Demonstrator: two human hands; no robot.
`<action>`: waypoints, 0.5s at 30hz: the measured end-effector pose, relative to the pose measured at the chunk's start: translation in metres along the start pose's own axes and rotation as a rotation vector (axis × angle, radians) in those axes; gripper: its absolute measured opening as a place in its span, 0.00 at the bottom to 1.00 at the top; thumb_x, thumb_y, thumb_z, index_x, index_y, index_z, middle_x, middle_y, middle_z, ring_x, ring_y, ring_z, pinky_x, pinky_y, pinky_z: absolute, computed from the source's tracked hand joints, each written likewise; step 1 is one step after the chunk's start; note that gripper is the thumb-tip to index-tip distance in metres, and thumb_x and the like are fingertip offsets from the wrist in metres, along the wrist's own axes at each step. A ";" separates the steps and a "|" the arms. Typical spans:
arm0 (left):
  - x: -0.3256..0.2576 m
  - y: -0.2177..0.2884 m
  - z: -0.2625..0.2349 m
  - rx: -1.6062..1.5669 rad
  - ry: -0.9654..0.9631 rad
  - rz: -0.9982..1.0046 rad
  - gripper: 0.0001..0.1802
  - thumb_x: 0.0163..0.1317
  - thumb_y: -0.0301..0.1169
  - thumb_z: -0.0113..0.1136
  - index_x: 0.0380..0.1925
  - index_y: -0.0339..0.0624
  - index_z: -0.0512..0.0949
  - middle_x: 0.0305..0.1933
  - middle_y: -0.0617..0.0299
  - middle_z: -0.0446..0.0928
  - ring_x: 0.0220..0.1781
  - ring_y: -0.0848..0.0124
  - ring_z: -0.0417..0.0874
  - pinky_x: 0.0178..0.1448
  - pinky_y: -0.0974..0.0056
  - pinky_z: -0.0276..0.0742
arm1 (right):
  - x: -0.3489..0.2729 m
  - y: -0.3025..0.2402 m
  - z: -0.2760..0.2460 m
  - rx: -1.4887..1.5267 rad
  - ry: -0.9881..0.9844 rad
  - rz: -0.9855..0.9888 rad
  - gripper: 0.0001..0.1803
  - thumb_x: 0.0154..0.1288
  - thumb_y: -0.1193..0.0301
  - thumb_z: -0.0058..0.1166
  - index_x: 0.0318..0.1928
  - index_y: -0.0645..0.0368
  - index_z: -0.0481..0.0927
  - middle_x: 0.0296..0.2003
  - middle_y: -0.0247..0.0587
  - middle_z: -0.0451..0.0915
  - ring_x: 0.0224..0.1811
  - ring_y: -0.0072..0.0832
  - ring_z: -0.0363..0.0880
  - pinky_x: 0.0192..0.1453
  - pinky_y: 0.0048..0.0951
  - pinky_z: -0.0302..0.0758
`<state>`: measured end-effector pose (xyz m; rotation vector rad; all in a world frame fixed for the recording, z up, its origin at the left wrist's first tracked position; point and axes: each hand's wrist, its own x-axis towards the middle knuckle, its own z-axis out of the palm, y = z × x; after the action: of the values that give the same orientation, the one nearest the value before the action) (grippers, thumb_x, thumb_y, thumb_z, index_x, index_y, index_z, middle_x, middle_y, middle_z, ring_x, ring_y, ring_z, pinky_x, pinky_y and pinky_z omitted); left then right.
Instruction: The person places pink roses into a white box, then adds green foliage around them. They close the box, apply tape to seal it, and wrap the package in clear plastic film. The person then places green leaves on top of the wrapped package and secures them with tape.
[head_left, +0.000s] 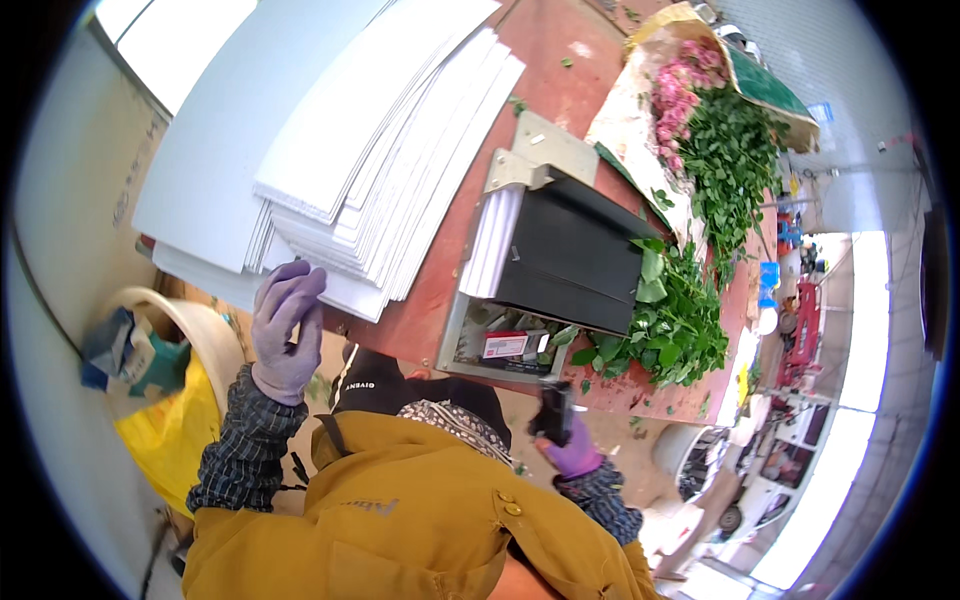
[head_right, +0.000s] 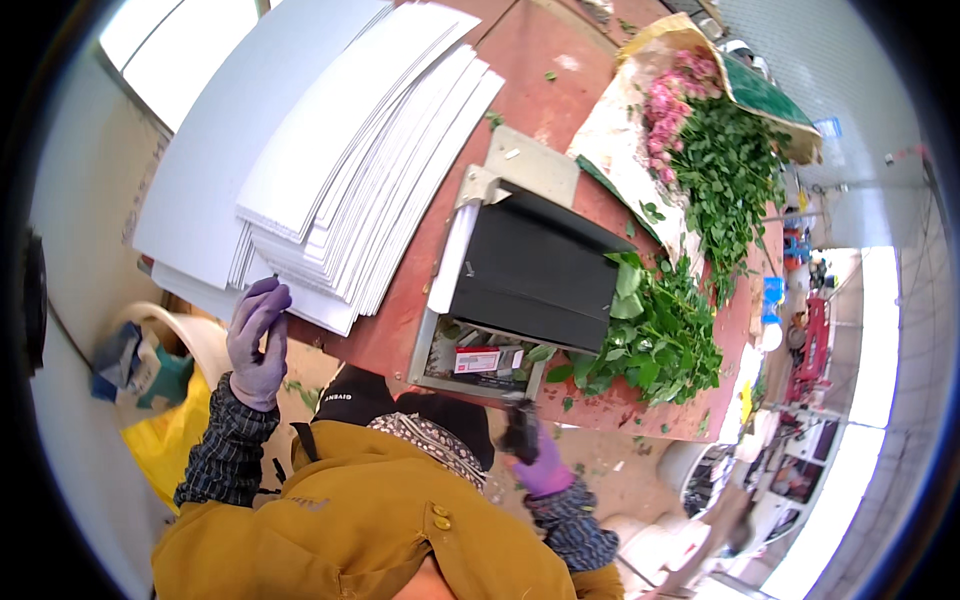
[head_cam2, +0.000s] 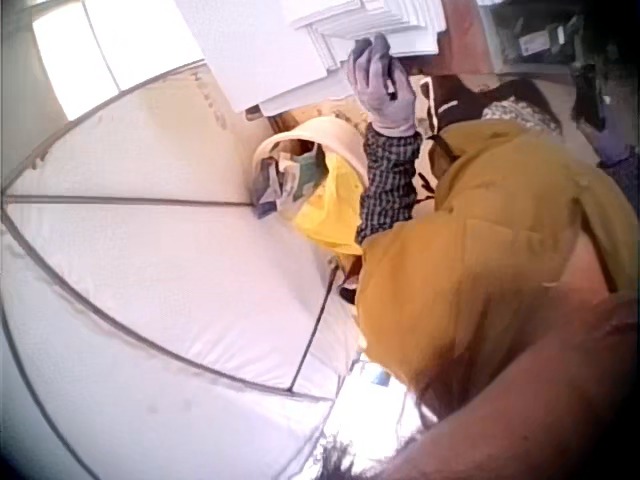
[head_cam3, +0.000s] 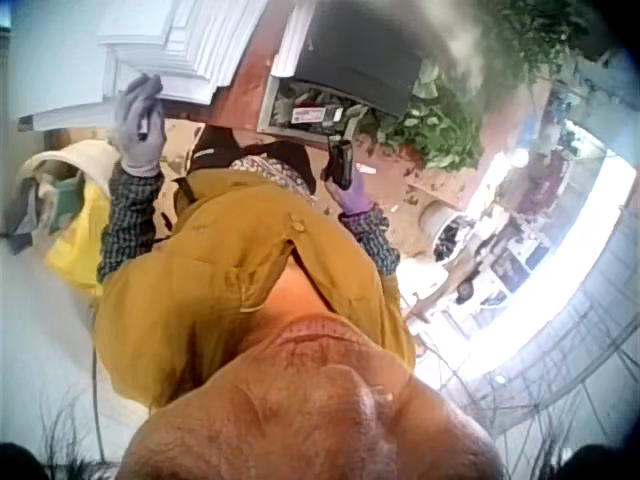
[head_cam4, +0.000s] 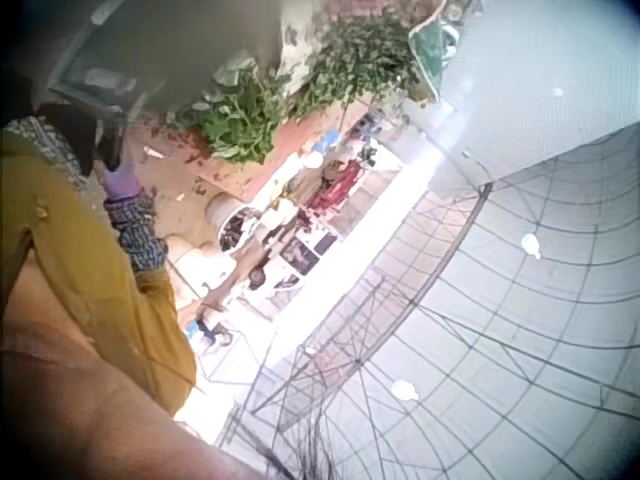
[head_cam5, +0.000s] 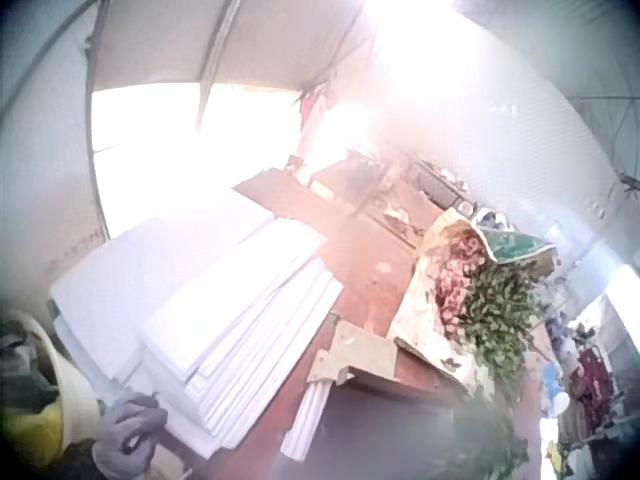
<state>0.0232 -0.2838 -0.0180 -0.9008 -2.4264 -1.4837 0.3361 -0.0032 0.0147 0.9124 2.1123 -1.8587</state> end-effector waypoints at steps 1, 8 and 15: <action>-0.013 -0.003 0.002 -0.057 0.052 -0.111 0.19 0.47 0.13 0.54 0.42 0.33 0.79 0.43 0.54 0.78 0.53 0.55 0.76 0.56 0.59 0.72 | 0.009 -0.007 0.014 -0.074 -0.071 0.103 0.40 0.54 0.62 0.65 0.63 0.63 0.62 0.38 0.33 0.74 0.38 0.21 0.71 0.44 0.27 0.71; -0.075 -0.011 -0.003 -0.065 0.085 -0.321 0.17 0.49 0.14 0.51 0.41 0.31 0.77 0.45 0.51 0.76 0.54 0.50 0.75 0.57 0.52 0.71 | 0.102 -0.051 0.103 0.223 -0.192 0.048 0.35 0.59 0.54 0.59 0.59 0.63 0.64 0.46 0.39 0.72 0.46 0.24 0.69 0.49 0.27 0.67; -0.138 -0.039 0.005 -0.088 -0.008 -0.558 0.23 0.45 0.18 0.43 0.45 0.33 0.75 0.45 0.47 0.76 0.54 0.46 0.74 0.59 0.49 0.70 | 0.134 -0.058 0.153 0.060 0.230 0.075 0.44 0.57 0.48 0.61 0.64 0.65 0.60 0.47 0.37 0.72 0.47 0.24 0.69 0.53 0.27 0.67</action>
<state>0.1129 -0.3487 -0.1093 -0.2352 -2.7770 -1.7587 0.1589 -0.1069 -0.0368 1.2558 2.1224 -1.8685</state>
